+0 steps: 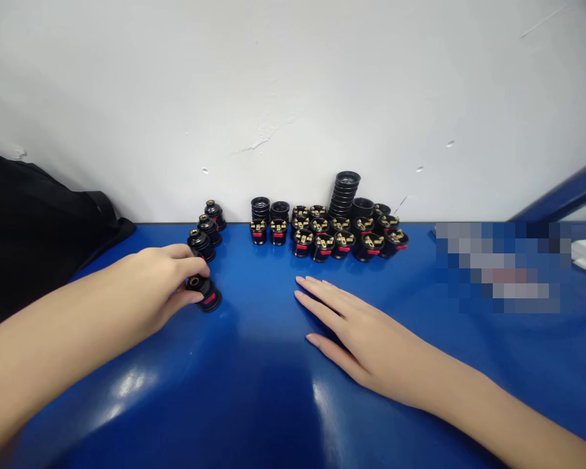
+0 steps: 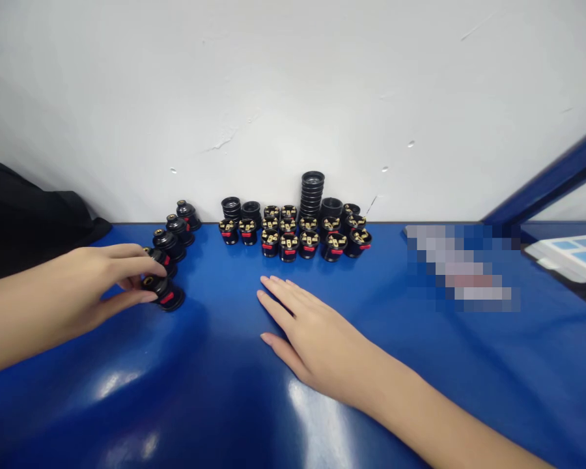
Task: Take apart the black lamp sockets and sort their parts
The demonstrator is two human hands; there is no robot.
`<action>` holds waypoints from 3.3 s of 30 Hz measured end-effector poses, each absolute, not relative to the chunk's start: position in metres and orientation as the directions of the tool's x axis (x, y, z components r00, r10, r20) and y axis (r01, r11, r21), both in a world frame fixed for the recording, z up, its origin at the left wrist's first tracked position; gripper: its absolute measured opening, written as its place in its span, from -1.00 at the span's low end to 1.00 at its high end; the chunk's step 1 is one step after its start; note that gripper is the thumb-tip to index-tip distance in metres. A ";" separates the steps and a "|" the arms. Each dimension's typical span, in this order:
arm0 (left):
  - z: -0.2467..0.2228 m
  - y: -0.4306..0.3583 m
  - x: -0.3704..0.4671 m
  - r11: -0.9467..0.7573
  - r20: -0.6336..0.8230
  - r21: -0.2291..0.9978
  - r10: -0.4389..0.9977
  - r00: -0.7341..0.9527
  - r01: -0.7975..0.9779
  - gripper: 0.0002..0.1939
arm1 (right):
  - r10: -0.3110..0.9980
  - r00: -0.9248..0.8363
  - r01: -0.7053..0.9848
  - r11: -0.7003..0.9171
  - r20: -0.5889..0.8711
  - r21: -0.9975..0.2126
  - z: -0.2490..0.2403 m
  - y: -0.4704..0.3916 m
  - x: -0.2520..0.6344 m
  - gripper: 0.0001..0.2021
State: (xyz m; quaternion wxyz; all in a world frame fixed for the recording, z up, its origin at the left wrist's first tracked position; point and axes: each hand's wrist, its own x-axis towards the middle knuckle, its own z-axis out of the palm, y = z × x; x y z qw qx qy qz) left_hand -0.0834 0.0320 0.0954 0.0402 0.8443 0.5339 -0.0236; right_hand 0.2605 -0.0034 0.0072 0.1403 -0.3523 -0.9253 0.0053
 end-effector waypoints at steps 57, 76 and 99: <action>0.016 0.019 0.019 -0.580 0.281 0.691 0.766 0.578 0.432 -0.81 | 0.819 -0.467 0.292 0.499 0.334 -0.816 0.005 0.008 0.264 -0.71; 0.013 0.019 0.018 -0.615 0.307 0.671 0.739 0.599 0.414 -0.75 | 0.790 -0.460 0.435 0.599 0.405 -0.672 0.008 0.009 0.261 -0.47; 0.011 0.020 0.018 -0.619 0.295 0.672 0.726 0.621 0.405 -0.74 | 0.782 -0.528 0.460 0.592 0.332 -0.662 0.012 0.007 0.266 -0.53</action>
